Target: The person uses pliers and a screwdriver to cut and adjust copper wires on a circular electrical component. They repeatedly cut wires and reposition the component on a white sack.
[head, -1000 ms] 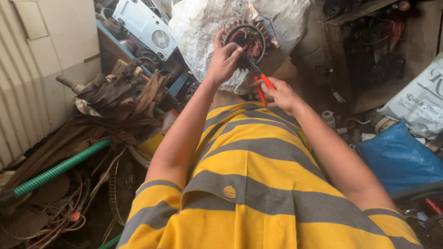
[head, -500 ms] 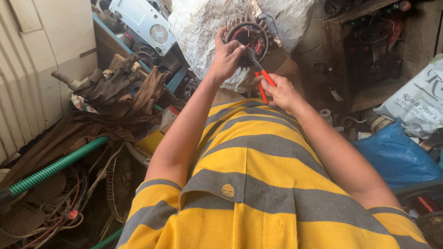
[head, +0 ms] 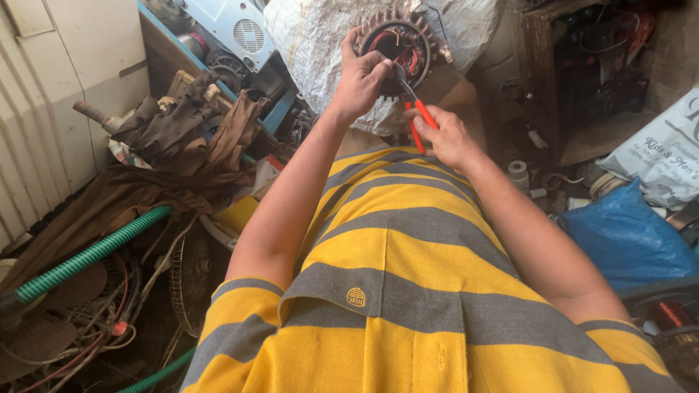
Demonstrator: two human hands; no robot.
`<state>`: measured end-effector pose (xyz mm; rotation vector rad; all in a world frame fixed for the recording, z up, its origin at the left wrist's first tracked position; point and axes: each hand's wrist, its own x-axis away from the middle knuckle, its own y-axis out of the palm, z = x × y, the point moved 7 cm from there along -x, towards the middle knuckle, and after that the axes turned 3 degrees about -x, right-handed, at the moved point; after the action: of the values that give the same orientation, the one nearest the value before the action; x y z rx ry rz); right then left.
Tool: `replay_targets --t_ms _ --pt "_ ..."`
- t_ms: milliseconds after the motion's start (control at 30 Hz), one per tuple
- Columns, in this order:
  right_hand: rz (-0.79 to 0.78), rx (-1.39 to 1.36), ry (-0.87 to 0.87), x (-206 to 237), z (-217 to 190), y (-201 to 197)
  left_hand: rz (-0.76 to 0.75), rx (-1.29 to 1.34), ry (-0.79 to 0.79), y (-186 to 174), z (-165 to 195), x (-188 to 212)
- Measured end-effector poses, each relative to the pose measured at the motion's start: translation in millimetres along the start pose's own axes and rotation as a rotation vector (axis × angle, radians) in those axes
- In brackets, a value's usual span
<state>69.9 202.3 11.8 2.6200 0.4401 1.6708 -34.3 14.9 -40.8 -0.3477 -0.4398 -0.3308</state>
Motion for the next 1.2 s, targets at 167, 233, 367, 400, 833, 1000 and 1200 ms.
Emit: replay_targets --t_ms 167,233,367,400,833,1000,1200 --pt "-0.071 0.004 -0.114 -13.7 5.1 -7.3 0.000 -0.011 -0.005 0.1 -1.2 0.0" --pt "-0.123 -0.025 -0.102 -19.1 10.1 -10.4 0.005 -0.017 -0.008 0.0 -0.9 0.6" --pt "-0.244 -0.113 -0.014 -30.0 21.3 -17.2 -0.003 0.014 -0.072 -0.4 -2.0 1.7" --pt "-0.262 -0.107 -0.006 -32.7 23.6 -19.4 -0.004 0.009 -0.070 -0.6 -1.4 1.6" --pt "-0.273 -0.030 -0.039 -26.5 13.1 -21.5 -0.049 0.091 -0.062 -1.0 -10.2 2.9" --pt "-0.264 0.007 0.074 -23.9 3.8 -19.3 -0.076 0.123 -0.066 0.2 -9.9 2.5" --pt "-0.405 -0.103 0.097 -23.8 2.2 -15.4 -0.096 0.165 -0.139 3.1 -20.0 3.9"
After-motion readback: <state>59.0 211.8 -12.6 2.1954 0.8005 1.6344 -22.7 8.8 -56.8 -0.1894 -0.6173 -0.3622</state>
